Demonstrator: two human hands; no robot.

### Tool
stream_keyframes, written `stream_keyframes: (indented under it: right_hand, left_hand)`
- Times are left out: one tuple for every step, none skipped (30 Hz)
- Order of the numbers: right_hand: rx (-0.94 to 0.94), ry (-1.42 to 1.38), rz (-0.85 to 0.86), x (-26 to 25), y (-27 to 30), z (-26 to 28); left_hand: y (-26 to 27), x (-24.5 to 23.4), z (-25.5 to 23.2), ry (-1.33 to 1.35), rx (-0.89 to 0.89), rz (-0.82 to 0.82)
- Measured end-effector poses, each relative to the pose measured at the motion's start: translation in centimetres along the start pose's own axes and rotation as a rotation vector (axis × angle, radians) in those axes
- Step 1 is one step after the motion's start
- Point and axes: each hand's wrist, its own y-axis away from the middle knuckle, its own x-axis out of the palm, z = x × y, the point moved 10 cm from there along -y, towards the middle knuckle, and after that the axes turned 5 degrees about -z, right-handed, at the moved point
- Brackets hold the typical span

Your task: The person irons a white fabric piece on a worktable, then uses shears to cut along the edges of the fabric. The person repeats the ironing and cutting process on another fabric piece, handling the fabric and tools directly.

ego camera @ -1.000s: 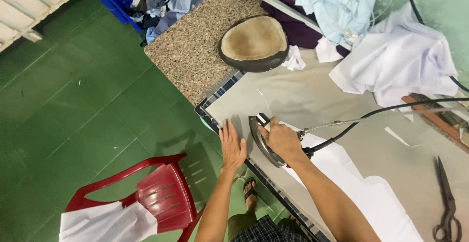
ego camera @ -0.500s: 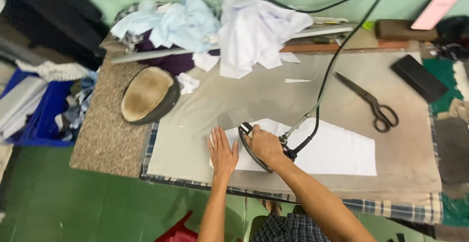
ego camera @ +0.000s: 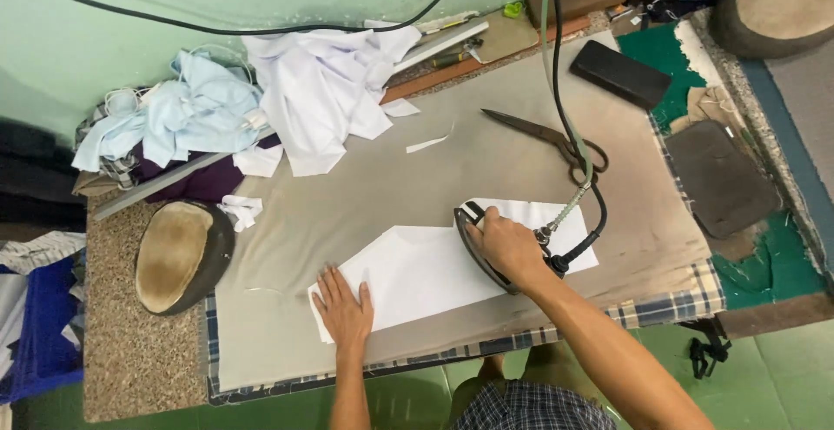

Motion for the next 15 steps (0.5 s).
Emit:
stream_keyframes:
  right_hand:
    - [0.032, -0.007, -0.028, 0.9, -0.7, -1.8]
    - [0.035, -0.012, -0.028, 0.5, -0.6, -2.4]
    - [0.043, -0.025, -0.018, 0.1, -0.4, -3.0]
    - [0.051, -0.038, -0.019, -0.7, -0.6, -3.7]
    - [0.054, -0.042, -0.029, -1.0, -0.8, -4.5]
    - [0.049, -0.032, -0.029, -1.0, -0.7, -5.1]
    - [0.045, -0.023, -0.029, -1.0, -0.6, -5.9]
    - [0.043, -0.027, -0.038, -1.3, -0.6, -6.7]
    - [0.029, -0.017, -0.057, -1.7, -0.7, -7.4]
    - [0.01, -0.002, -0.071, -2.0, -0.7, -8.1]
    - [0.006, -0.003, -0.076, -2.7, -0.7, -8.6]
    - [0.044, -0.018, -0.041, -3.0, -0.5, -9.6]
    - [0.083, -0.034, -0.006, -3.3, -0.2, -10.6]
    - [0.077, -0.032, -0.014, -3.5, -0.3, -11.6]
    - [0.068, -0.02, -0.024, -3.8, -0.3, -12.7]
  left_hand:
    - [0.0, -0.5, -0.1, 0.027, 0.022, -0.064]
    - [0.1, -0.3, 0.0, 0.024, 0.027, -0.064]
    - [0.2, -0.1, 0.2, 0.011, 0.02, -0.052]
    - [-0.3, 0.1, -0.1, 0.003, 0.018, -0.048]
    - [-0.5, 0.0, -0.2, 0.004, 0.026, -0.056]
    - [-0.3, 0.2, 0.1, 0.002, 0.016, -0.039]
    - [-0.1, 0.3, 0.3, 0.0, 0.005, -0.022]
    - [-0.2, 0.1, 0.1, -0.001, 0.01, -0.031]
    - [-0.3, 0.1, 0.1, -0.003, 0.002, -0.017]
    - [-0.1, 0.3, 0.2, -0.004, -0.012, -0.001]
    - [-0.4, 0.2, 0.1, -0.004, -0.014, -0.008]
    - [-0.4, 0.2, 0.1, -0.007, -0.015, -0.003]
    - [-0.3, 0.2, 0.1, -0.01, -0.017, 0.002]
    - [-0.6, 0.2, 0.1, -0.007, -0.019, -0.008]
    - [-0.9, 0.8, 0.3, -0.073, -0.034, 0.042]
